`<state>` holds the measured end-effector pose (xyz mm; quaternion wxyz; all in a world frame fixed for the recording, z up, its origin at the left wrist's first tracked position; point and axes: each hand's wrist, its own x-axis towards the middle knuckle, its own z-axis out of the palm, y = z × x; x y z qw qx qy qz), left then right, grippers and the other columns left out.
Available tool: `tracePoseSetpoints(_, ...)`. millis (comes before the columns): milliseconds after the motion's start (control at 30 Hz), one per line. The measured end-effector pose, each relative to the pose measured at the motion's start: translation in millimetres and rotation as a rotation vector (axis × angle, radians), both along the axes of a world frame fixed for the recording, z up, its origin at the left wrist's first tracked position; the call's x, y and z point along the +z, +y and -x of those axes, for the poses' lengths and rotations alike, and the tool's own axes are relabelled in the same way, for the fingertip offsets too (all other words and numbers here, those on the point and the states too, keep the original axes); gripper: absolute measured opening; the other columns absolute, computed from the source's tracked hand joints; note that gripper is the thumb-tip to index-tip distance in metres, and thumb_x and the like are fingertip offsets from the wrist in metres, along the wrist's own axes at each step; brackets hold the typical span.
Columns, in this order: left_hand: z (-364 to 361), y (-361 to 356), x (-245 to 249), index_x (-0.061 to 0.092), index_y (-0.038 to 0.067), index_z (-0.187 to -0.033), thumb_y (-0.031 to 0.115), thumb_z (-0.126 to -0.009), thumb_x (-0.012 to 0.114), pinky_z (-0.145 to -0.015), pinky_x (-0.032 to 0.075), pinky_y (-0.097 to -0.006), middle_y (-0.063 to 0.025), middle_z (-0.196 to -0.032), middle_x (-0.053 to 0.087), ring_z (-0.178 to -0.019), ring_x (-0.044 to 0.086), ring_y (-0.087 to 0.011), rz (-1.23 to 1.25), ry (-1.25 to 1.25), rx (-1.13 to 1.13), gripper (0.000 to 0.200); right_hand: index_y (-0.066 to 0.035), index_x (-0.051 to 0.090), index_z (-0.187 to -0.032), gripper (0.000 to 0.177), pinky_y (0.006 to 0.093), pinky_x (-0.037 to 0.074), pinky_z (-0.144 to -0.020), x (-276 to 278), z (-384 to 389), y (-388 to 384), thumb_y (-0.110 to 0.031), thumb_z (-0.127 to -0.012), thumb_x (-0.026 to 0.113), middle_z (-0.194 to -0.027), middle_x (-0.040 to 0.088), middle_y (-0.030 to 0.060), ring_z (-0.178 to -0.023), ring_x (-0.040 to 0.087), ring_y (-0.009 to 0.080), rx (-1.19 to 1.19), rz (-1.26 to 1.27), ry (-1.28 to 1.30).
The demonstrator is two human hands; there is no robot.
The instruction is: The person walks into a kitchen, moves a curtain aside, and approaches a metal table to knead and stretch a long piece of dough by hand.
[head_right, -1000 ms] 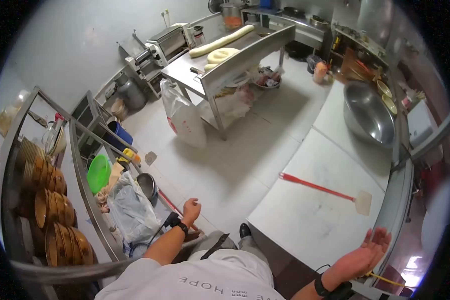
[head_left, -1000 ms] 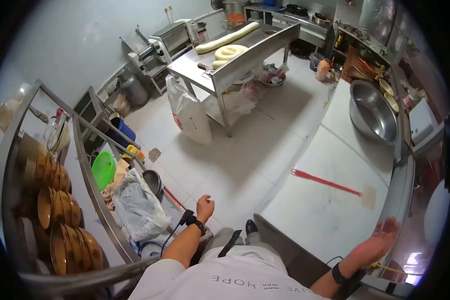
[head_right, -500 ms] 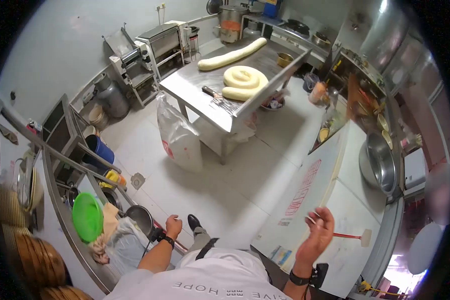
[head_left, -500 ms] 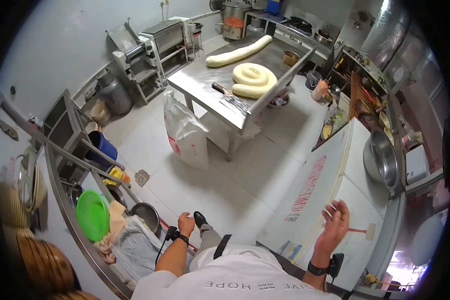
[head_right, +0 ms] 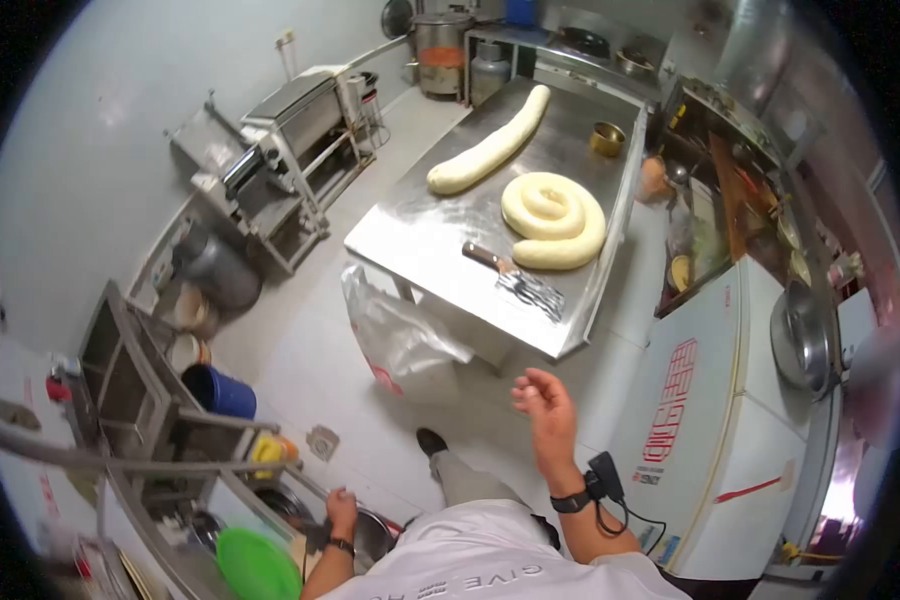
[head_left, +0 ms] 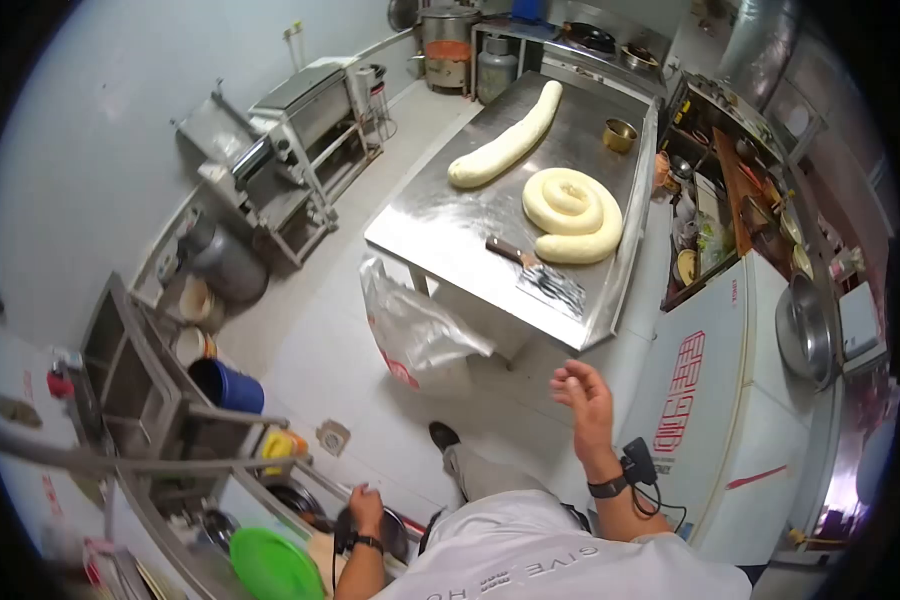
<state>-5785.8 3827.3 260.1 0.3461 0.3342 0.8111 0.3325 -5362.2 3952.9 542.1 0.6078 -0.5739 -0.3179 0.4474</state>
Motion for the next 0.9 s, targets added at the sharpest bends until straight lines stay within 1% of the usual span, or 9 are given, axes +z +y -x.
tracePoseSetpoints(67, 57, 9, -31, 0.072, -0.007, -0.106, 0.008, -0.08, 0.063, -0.082, 0.054, -0.0383, -0.02, -0.094, 0.072, -0.085, 0.068, -0.0305, 0.078, 0.07, -0.008, 0.031, 0.003, 0.059, -0.132, 0.032, 0.03, 0.057, -0.084, -27, 31, 57, -0.013, -0.104, 0.06, -0.114, 0.069, 0.0115, -0.101, 0.07, 0.0179, -0.001, 0.012, 0.009)
tracePoseSetpoints(133, 86, 19, 5, 0.071, -0.008, -0.105, 0.007, -0.077, 0.065, -0.085, 0.054, -0.0387, -0.0203, -0.097, 0.073, -0.087, 0.069, -0.032, 0.16, 0.316, -0.043, 0.032, 0.004, 0.06, -0.131, 0.033, 0.0296, 0.058, -0.082, -49, 64, 105, -0.014, -0.104, 0.062, -0.112, 0.07, 0.0114, -0.099, 0.07, 0.0177, 0.012, 0.05, 0.025)
tracePoseSetpoints(233, 138, 32, 25, 0.07, -0.009, -0.104, 0.003, -0.07, 0.066, -0.088, 0.054, -0.041, -0.021, -0.098, 0.073, -0.09, 0.069, -0.0336, 0.156, 0.265, -0.009, 0.036, 0.004, 0.062, -0.129, 0.035, 0.0291, 0.059, -0.079, -64, 114, 180, -0.018, -0.102, 0.066, -0.109, 0.072, 0.0113, -0.096, 0.071, 0.0168, 0.069, 0.078, 0.036)
tracePoseSetpoints(300, 191, 32, -10, 0.071, -0.009, -0.103, 0.002, -0.071, 0.064, -0.089, 0.054, -0.0414, -0.0207, -0.096, 0.073, -0.091, 0.069, -0.0348, 0.156, 0.256, 0.006, 0.035, 0.003, 0.064, -0.127, 0.035, 0.029, 0.059, -0.08, -68, 144, 219, -0.02, -0.101, 0.068, -0.109, 0.072, 0.0109, -0.096, 0.071, 0.0158, 0.116, 0.062, 0.019)
tracePoseSetpoints(333, 210, 43, -12, 0.074, -0.004, -0.096, 0.017, -0.079, 0.068, -0.084, 0.054, -0.0435, -0.0207, -0.092, 0.074, -0.087, 0.069, -0.0362, 0.188, 0.345, -0.078, 0.028, 0.003, 0.065, -0.127, 0.035, 0.0287, 0.058, -0.08, -72, 159, 238, -0.021, -0.101, 0.068, -0.107, 0.073, 0.0103, -0.095, 0.07, 0.015, 0.105, 0.043, 0.017)
tracePoseSetpoints(400, 241, 92, -17, 0.076, 0.0, -0.089, 0.032, -0.086, 0.072, -0.08, 0.053, -0.0456, -0.0206, -0.088, 0.075, -0.084, 0.069, -0.0376, 0.213, 0.431, -0.188, 0.032, 0.003, 0.065, -0.127, 0.036, 0.0285, 0.058, -0.08, -78, 182, 272, -0.022, -0.101, 0.068, -0.106, 0.073, 0.0099, -0.095, 0.07, 0.0146, 0.064, 0.048, -0.02)
tracePoseSetpoints(600, 344, 239, -47, 0.071, -0.009, -0.102, 0.003, -0.073, 0.063, -0.09, 0.054, -0.0422, -0.0233, -0.097, 0.073, -0.092, 0.07, -0.0372, 0.063, 0.349, -0.239, 0.033, 0.004, 0.066, -0.127, 0.038, 0.0277, 0.056, -0.077, -99, 241, 344, -0.021, -0.098, 0.069, -0.101, 0.074, 0.008, -0.089, 0.069, 0.0122, -0.173, 0.168, -0.15)
tracePoseSetpoints(667, 385, 323, -16, 0.071, -0.009, -0.102, 0.002, -0.076, 0.06, -0.089, 0.055, -0.0426, -0.0272, -0.1, 0.073, -0.094, 0.071, -0.0398, 0.166, 0.432, -0.3, 0.031, 0.004, 0.066, -0.127, 0.038, 0.0278, 0.056, -0.076, -91, 268, 365, -0.021, -0.098, 0.069, -0.1, 0.074, 0.0079, -0.088, 0.069, 0.0121, -0.246, 0.21, -0.121)
tracePoseSetpoints(900, 443, 614, 23, 0.07, -0.009, -0.106, 0.002, -0.085, 0.054, -0.081, 0.056, -0.0421, -0.0264, -0.092, 0.073, -0.083, 0.07, -0.0373, -0.189, 0.479, -0.534, 0.029, 0.005, 0.06, -0.134, 0.043, 0.0291, 0.058, -0.079, -98, 294, 435, -0.023, -0.103, 0.065, -0.106, 0.071, 0.0088, -0.096, 0.07, 0.0153, -0.422, 0.276, -0.257)
